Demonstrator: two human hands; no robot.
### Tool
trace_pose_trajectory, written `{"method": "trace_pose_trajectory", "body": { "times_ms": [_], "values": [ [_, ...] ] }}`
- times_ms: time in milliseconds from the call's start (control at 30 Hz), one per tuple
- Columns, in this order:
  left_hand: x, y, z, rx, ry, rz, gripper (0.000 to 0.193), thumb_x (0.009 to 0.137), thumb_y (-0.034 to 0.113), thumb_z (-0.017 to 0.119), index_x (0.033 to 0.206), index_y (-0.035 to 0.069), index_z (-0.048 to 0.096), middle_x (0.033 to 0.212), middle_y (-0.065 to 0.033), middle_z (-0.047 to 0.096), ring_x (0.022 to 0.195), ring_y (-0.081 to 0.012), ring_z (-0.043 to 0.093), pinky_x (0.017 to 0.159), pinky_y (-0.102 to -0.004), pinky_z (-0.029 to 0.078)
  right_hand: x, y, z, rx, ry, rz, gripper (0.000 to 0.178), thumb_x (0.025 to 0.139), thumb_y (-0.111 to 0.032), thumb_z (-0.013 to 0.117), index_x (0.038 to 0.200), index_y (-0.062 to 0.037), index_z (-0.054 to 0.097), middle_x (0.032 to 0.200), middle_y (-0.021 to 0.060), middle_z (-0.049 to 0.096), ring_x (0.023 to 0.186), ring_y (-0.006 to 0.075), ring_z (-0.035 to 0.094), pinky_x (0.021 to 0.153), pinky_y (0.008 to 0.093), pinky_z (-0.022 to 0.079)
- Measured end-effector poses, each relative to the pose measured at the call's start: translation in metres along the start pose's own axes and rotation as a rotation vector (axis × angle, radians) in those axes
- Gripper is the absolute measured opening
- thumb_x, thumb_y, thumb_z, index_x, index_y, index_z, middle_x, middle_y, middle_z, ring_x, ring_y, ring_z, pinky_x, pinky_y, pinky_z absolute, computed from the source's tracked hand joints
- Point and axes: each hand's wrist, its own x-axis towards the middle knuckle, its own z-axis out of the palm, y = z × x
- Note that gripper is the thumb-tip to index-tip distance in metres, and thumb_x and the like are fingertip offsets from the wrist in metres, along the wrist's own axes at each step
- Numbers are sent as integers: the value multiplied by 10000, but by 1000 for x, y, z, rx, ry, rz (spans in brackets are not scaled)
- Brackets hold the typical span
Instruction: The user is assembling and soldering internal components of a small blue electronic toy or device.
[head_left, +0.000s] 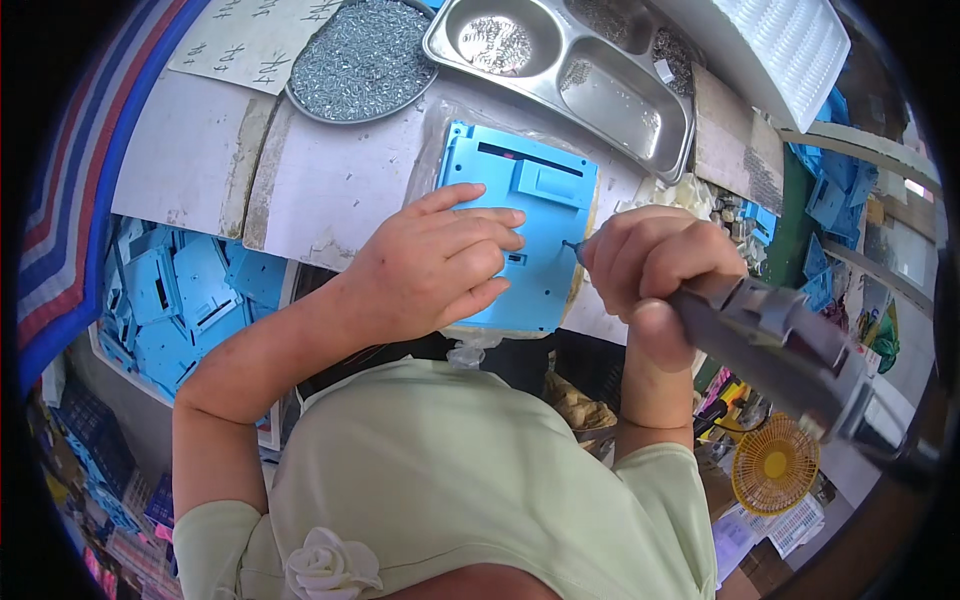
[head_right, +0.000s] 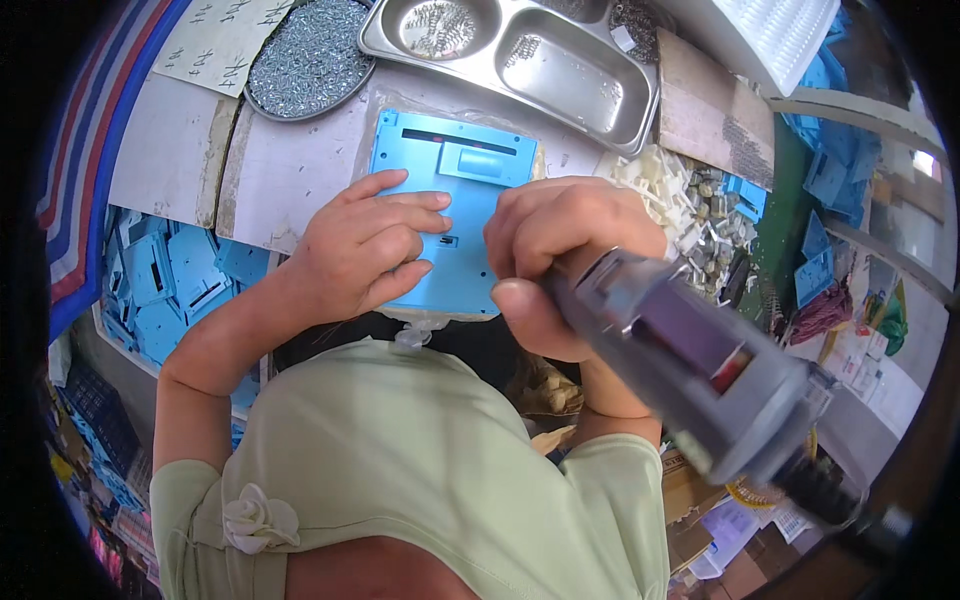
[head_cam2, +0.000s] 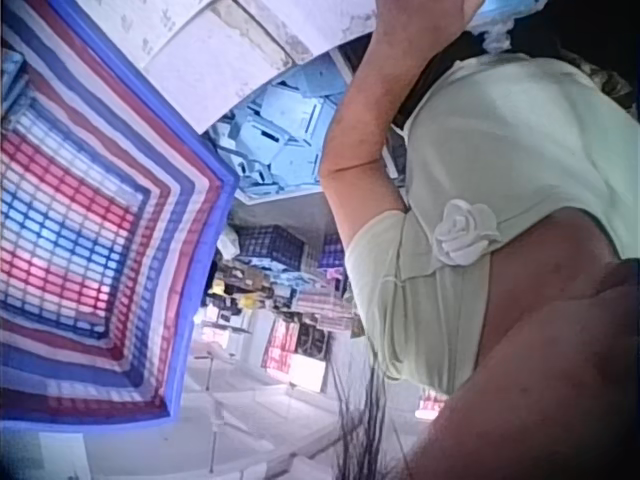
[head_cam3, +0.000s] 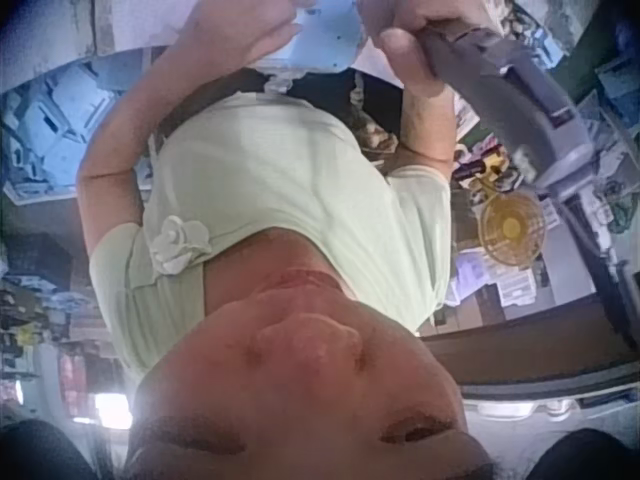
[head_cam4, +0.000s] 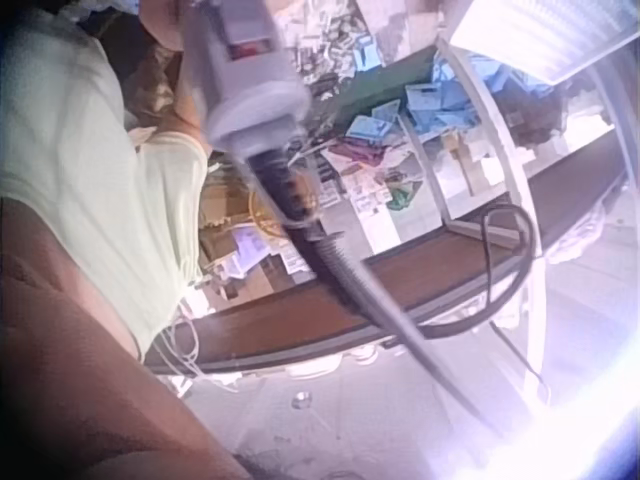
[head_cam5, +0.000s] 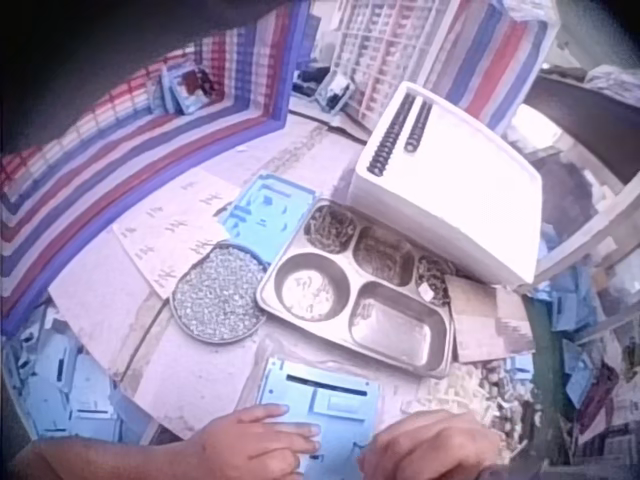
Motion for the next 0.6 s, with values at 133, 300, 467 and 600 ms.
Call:
{"method": "trace_pose_trajectory", "body": {
  "times_ms": [133,300,467,600],
  "values": [
    [-4,-1,-2,-25,-2,-21,177,839,87,759,888,84,589,1147,-66,722,1198,-242,675,1095,-502,446,7,2,-4,50,-45,-13,291,849,-170,802,842,-57,534,607,42,543,484,185,535,460,308,446],
    [2,5,-1,-79,81,-52,179,850,49,755,1010,80,681,1118,-68,738,1143,-230,698,1116,-511,425,26,-38,-4,179,-38,-135,309,899,-332,792,936,-179,526,629,-57,589,478,85,536,461,263,468],
    [-4,22,-8,-109,138,-194,180,839,24,761,1006,75,714,1059,-65,755,1048,-218,724,1141,-546,386,33,-29,23,231,-114,-120,350,891,-364,819,927,-185,521,616,-75,605,499,64,571,491,235,482],
    [-10,18,-12,-110,180,-203,184,814,21,781,974,75,706,1018,-56,756,994,-219,734,1146,-567,367,40,-22,32,248,-112,-92,359,894,-379,815,924,-179,518,616,-71,610,504,72,579,505,238,486]
  ]
}}
